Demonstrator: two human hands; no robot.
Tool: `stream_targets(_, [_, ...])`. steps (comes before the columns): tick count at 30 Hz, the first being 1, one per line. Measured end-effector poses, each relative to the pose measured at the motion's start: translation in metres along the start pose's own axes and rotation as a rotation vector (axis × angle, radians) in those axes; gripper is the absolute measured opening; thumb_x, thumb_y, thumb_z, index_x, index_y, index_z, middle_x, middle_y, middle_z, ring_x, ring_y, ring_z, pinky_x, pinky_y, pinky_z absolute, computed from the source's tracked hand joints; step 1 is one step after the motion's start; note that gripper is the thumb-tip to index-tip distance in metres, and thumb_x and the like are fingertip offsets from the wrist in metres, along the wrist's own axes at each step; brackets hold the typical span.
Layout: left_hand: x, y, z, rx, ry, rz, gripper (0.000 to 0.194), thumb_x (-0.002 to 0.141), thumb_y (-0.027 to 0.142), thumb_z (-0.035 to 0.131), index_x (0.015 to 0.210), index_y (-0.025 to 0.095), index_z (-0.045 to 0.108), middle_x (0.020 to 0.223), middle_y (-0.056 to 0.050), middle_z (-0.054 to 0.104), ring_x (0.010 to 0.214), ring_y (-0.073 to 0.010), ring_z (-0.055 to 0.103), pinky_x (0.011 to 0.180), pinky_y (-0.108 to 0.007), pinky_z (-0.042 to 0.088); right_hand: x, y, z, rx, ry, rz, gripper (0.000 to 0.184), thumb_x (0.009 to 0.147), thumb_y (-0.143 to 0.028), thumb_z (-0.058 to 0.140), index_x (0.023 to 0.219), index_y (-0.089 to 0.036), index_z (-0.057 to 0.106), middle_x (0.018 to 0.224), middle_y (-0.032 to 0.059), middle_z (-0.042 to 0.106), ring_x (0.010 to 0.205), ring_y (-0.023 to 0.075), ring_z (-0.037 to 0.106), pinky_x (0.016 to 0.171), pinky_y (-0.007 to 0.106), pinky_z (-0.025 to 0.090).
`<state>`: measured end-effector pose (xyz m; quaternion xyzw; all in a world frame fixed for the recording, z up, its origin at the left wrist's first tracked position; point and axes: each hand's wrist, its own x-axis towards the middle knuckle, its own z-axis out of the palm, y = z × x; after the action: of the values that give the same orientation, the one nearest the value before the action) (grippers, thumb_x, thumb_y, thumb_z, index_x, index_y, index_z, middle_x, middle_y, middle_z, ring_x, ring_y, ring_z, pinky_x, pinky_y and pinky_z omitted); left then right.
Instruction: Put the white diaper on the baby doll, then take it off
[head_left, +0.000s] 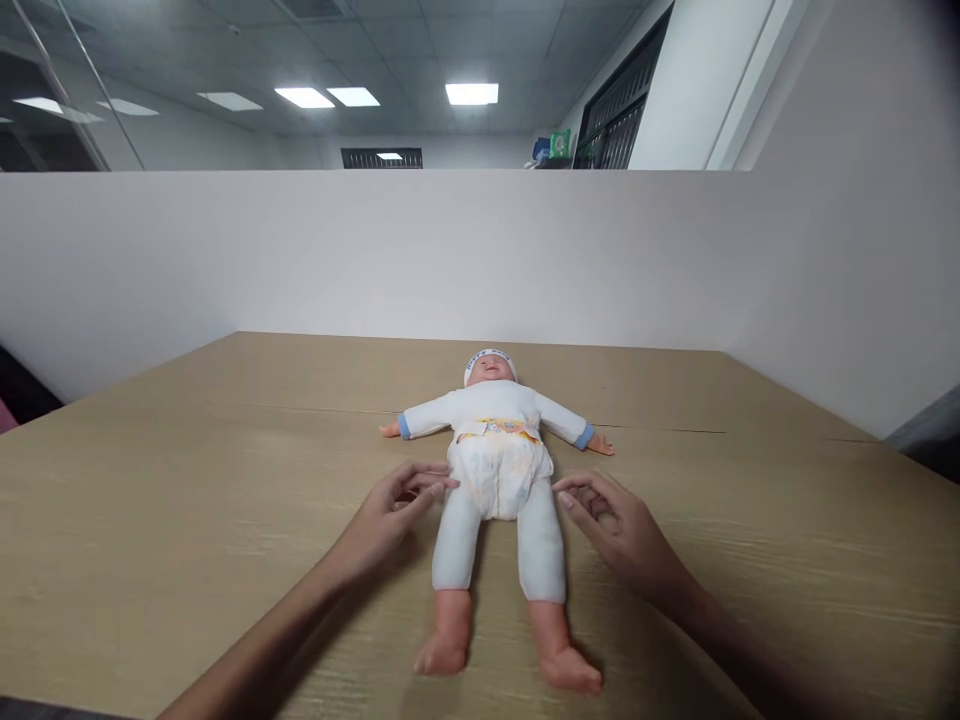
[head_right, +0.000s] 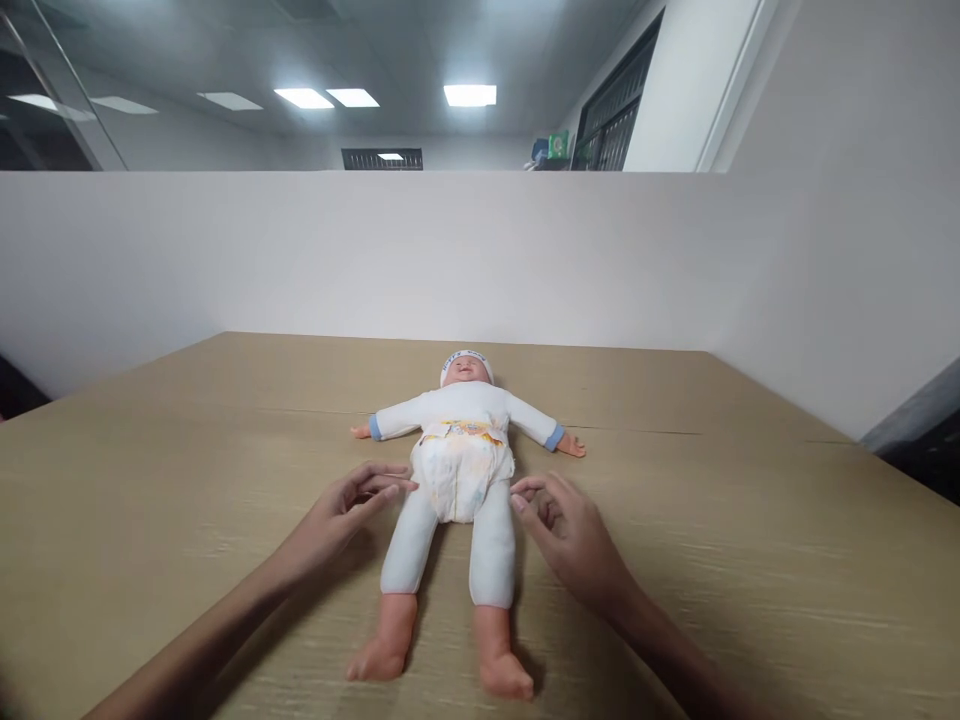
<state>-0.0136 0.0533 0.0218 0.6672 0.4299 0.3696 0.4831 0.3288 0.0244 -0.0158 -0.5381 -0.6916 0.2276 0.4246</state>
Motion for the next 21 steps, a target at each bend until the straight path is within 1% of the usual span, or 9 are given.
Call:
stream_targets(2, [0.007, -0.008, -0.011, 0.137, 0.08, 0.02, 0.046, 0.104, 0.057, 0.061, 0.133, 0.022, 0.065, 0.132, -0.012, 0.074, 0.121, -0.0306, 0.067, 0.106, -0.046, 0.049, 0.008, 0.018, -0.005, -0.098, 0.101, -0.065, 0.032, 0.105, -0.052, 0.06, 0.109, -0.024, 0.073, 0.099, 0.0046, 0.07, 0.086, 0.0204, 0.063, 0.082, 0.034, 0.052])
stream_targets(4, [0.025, -0.018, -0.017, 0.35, 0.185, 0.098, 0.041, 0.104, 0.051, 0.061, 0.132, 0.021, 0.064, 0.137, -0.012, 0.07, 0.121, -0.0313, 0.063, 0.107, -0.048, 0.048, 0.027, 0.036, -0.007, -0.251, 0.227, -0.17, 0.028, 0.104, -0.048, 0.061, 0.11, -0.023, 0.071, 0.107, 0.0072, 0.071, 0.096, 0.0241, 0.064, 0.091, 0.038, 0.052])
stream_targets(5, [0.037, -0.024, -0.018, 0.479, 0.243, 0.151, 0.039, 0.103, 0.046, 0.061, 0.132, 0.02, 0.064, 0.14, -0.012, 0.067, 0.124, -0.0323, 0.06, 0.11, -0.05, 0.046, 0.04, 0.044, -0.006, -0.33, 0.272, -0.222, 0.029, 0.103, -0.047, 0.06, 0.115, -0.022, 0.07, 0.114, 0.0092, 0.071, 0.105, 0.0268, 0.064, 0.098, 0.041, 0.051])
stream_targets(7, [0.066, -0.036, -0.018, 0.744, 0.344, 0.239, 0.041, 0.1, 0.037, 0.063, 0.135, 0.015, 0.061, 0.144, -0.017, 0.062, 0.134, -0.0362, 0.052, 0.117, -0.054, 0.04, 0.067, 0.059, -0.001, -0.47, 0.314, -0.264, 0.038, 0.103, -0.045, 0.058, 0.13, -0.019, 0.066, 0.13, 0.0137, 0.069, 0.119, 0.0317, 0.061, 0.108, 0.047, 0.047])
stream_targets(9, [0.093, -0.046, -0.017, 0.918, 0.381, 0.274, 0.049, 0.1, 0.035, 0.063, 0.142, 0.012, 0.055, 0.151, -0.02, 0.056, 0.14, -0.0385, 0.046, 0.121, -0.054, 0.036, 0.092, 0.07, 0.006, -0.57, 0.281, -0.238, 0.051, 0.103, -0.046, 0.056, 0.144, -0.016, 0.059, 0.143, 0.0176, 0.064, 0.129, 0.0351, 0.057, 0.114, 0.049, 0.045])
stream_targets(11, [0.112, -0.054, -0.017, 0.981, 0.362, 0.281, 0.055, 0.103, 0.04, 0.063, 0.148, 0.01, 0.05, 0.152, -0.021, 0.056, 0.139, -0.0385, 0.047, 0.12, -0.052, 0.036, 0.109, 0.08, 0.013, -0.618, 0.217, -0.177, 0.062, 0.104, -0.049, 0.053, 0.154, -0.013, 0.052, 0.148, 0.0203, 0.061, 0.132, 0.0368, 0.055, 0.114, 0.05, 0.045])
stream_targets(15, [0.124, -0.061, -0.021, 1.011, 0.35, 0.244, 0.06, 0.108, 0.053, 0.056, 0.151, 0.012, 0.051, 0.143, -0.02, 0.064, 0.133, -0.0382, 0.053, 0.116, -0.051, 0.037, 0.116, 0.096, 0.017, -0.628, 0.11, -0.11, 0.072, 0.105, -0.057, 0.049, 0.164, -0.015, 0.043, 0.145, 0.0202, 0.064, 0.128, 0.037, 0.059, 0.109, 0.049, 0.047])
stream_targets(18, [0.124, -0.06, -0.023, 1.081, 0.358, 0.198, 0.058, 0.108, 0.057, 0.054, 0.144, 0.012, 0.059, 0.135, -0.019, 0.069, 0.127, -0.0397, 0.055, 0.112, -0.053, 0.038, 0.115, 0.093, 0.014, -0.605, 0.088, -0.1, 0.063, 0.105, -0.056, 0.048, 0.154, -0.016, 0.054, 0.137, 0.0179, 0.069, 0.124, 0.035, 0.062, 0.107, 0.045, 0.047])
stream_targets(21, [0.126, -0.055, -0.021, 1.072, 0.365, 0.117, 0.053, 0.104, 0.055, 0.059, 0.132, 0.012, 0.067, 0.122, -0.019, 0.073, 0.121, -0.0408, 0.057, 0.108, -0.052, 0.041, 0.117, 0.072, 0.017, -0.571, 0.092, 0.058, 0.047, 0.105, -0.053, 0.05, 0.129, -0.017, 0.069, 0.123, 0.0162, 0.074, 0.113, 0.0325, 0.067, 0.094, 0.038, 0.048])
